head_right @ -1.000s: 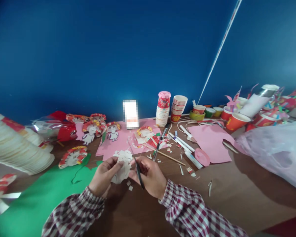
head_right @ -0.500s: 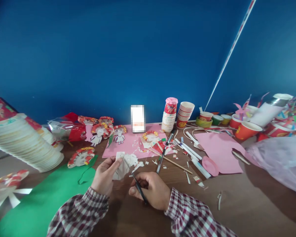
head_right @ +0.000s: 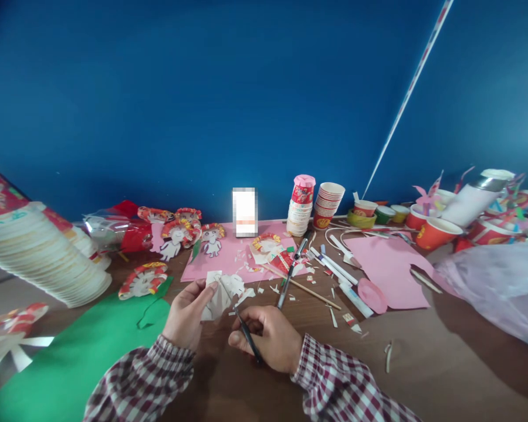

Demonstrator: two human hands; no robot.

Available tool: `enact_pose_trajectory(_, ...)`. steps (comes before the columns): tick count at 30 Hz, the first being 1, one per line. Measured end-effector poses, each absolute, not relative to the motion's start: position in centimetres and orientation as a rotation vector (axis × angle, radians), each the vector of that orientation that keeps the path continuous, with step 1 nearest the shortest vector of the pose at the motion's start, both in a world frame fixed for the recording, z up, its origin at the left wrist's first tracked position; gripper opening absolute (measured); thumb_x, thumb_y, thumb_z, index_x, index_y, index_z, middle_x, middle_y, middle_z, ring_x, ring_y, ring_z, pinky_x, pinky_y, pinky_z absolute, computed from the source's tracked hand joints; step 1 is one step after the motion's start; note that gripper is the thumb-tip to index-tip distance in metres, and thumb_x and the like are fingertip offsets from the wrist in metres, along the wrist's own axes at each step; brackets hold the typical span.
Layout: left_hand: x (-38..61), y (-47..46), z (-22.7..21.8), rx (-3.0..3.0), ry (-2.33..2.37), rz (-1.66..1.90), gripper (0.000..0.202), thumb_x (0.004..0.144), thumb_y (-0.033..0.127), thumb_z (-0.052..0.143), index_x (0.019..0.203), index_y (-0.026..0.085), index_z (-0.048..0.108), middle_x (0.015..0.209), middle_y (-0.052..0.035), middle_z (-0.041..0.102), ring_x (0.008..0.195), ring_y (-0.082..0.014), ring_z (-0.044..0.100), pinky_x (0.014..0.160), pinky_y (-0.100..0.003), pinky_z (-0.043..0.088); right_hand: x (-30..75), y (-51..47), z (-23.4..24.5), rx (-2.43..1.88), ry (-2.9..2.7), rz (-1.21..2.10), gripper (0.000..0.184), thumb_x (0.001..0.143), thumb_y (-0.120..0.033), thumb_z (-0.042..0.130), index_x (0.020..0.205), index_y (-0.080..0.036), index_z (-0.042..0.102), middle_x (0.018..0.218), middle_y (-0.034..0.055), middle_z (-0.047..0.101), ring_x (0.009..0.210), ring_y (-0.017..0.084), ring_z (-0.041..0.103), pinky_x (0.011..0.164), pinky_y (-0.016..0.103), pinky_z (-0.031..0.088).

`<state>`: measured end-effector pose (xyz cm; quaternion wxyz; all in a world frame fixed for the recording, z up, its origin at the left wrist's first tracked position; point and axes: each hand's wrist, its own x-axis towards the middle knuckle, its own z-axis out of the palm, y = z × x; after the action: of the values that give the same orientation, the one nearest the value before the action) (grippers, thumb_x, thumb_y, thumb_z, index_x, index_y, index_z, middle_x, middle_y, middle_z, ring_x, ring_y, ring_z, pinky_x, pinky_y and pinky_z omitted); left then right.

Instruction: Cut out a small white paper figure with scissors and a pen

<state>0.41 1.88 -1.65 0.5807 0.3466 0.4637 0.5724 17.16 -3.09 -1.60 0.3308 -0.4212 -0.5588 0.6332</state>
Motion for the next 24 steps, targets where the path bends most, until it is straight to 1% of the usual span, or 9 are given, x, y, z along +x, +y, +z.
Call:
enact_pose_trajectory(5,0.5,1.9,-2.0,0.841,1.103,1.361,0.028,0.063,0.033,0.072,0.079,0.013,0.060,0.059,0.0028,0.059,0.050,-0.0083,0.053,0.048,-0.019,0.041,17.1,-3.2,-1.8,-1.114,-1.455,1.662,0.033,0.071,-0.040,0.069,0.087,-0.013,0.058,0.062,-0.0010,0.056,0.048,0.007,0.050,0.043,0.016,0.042)
enact_pose_trajectory(9,0.5,1.8,-1.3,0.786,1.115,1.432,0.029,0.060,0.031,0.074,0.077,0.013,0.060,0.063,0.0010,0.063,0.053,-0.0091,0.056,0.051,-0.019,0.044,17.3,-3.1,-1.4,-1.104,-1.444,1.693,0.036,0.070,-0.043,0.069,0.085,-0.012,0.057,0.061,-0.0007,0.056,0.046,0.007,0.050,0.042,0.016,0.041)
enact_pose_trajectory(13,0.7,1.6,-0.1,0.651,1.091,1.379,0.031,0.054,0.031,0.077,0.072,0.012,0.059,0.058,-0.0003,0.064,0.047,-0.0102,0.056,0.046,-0.020,0.043,17.7,-2.7,-0.9,-1.018,-1.410,1.603,0.039,0.073,-0.046,0.065,0.089,-0.013,0.055,0.061,-0.0011,0.055,0.049,0.007,0.051,0.045,0.017,0.043)
enact_pose_trajectory(17,1.1,1.1,0.7,0.597,1.041,1.329,0.030,0.053,0.030,0.077,0.068,0.014,0.057,0.053,0.0011,0.061,0.042,-0.0099,0.053,0.039,-0.019,0.038,18.1,-2.1,-1.0,-1.149,-1.410,1.437,0.033,0.077,-0.043,0.062,0.091,-0.014,0.056,0.058,-0.0027,0.053,0.047,0.007,0.049,0.046,0.018,0.041)
enact_pose_trajectory(20,1.3,0.9,0.6,0.626,1.027,1.284,0.030,0.055,0.031,0.077,0.070,0.013,0.057,0.056,-0.0003,0.062,0.045,-0.0114,0.055,0.040,-0.019,0.039,18.1,-2.0,-1.4,-1.181,-1.491,1.476,0.031,0.077,-0.041,0.061,0.092,-0.014,0.058,0.060,-0.0027,0.053,0.046,0.006,0.046,0.044,0.017,0.038)
enact_pose_trajectory(22,1.4,0.8,0.2,0.655,1.011,1.255,0.032,0.055,0.032,0.077,0.072,0.013,0.057,0.057,-0.0011,0.063,0.046,-0.0119,0.056,0.041,-0.020,0.040,18.0,-2.1,-1.4,-1.152,-1.552,1.479,0.029,0.077,-0.040,0.062,0.091,-0.014,0.058,0.063,-0.0015,0.055,0.050,0.007,0.046,0.046,0.018,0.038)
enact_pose_trajectory(24,1.4,0.9,-0.2,0.673,0.998,1.253,0.033,0.055,0.032,0.077,0.072,0.013,0.057,0.057,-0.0002,0.062,0.044,-0.0105,0.054,0.042,-0.021,0.041,17.8,-2.3,-1.2,-1.125,-1.595,1.442,0.029,0.077,-0.039,0.063,0.090,-0.014,0.059,0.067,0.0000,0.057,0.054,0.008,0.048,0.049,0.018,0.039)
